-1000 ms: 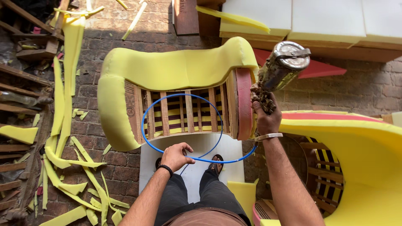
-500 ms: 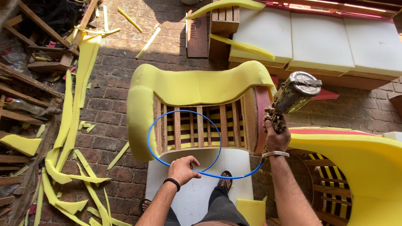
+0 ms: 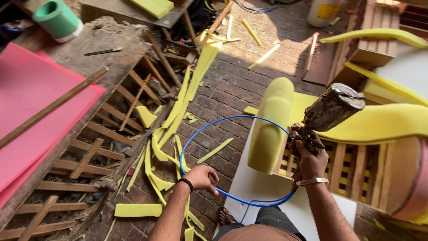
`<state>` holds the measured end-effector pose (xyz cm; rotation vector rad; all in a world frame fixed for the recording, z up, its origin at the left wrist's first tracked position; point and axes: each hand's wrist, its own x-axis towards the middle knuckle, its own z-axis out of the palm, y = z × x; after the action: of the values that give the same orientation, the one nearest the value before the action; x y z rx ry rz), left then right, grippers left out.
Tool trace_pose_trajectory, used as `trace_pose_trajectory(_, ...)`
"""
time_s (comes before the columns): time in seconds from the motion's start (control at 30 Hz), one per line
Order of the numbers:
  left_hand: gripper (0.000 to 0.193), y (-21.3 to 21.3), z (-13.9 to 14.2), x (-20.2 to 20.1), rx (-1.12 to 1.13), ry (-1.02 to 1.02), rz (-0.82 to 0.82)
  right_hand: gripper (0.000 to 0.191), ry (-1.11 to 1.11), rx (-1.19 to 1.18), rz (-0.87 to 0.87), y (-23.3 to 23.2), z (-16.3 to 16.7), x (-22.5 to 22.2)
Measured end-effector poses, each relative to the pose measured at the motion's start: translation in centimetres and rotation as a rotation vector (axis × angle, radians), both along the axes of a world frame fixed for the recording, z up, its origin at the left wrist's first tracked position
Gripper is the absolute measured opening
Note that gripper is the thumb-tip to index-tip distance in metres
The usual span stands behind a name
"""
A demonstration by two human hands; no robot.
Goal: The person measures and cuts yellow foam sheets on a workbench using a metal ruler and a long serrated knife. They then use a pneumatic nail gun to attach the cut foam pieces to a wooden chair frame.
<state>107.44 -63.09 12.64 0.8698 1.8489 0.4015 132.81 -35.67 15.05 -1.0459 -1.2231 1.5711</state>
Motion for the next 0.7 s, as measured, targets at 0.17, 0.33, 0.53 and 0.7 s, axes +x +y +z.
trace_pose_trajectory(0.17,0.057,-1.3,2.0,-10.4,-0.194,-0.037,-0.083,0.051,0.090,0.009,0.173,0.3,0.9,-11.7)
trace_pose_trajectory(0.33,0.058,0.4,5.3,-18.4,-0.317,0.059,-0.040,0.045,0.190,0.074,0.288,2.5,1.1,-23.4)
trace_pose_trajectory(0.53,0.055,1.4,4.5,-28.4,0.101,0.303,0.140,0.047,0.172,0.104,0.428,5.9,2.5,-37.9)
trace_pose_trajectory(0.7,0.049,3.9,-1.8,-38.6,0.213,-0.008,0.211,0.041,0.138,0.263,0.558,8.3,3.7,-51.2)
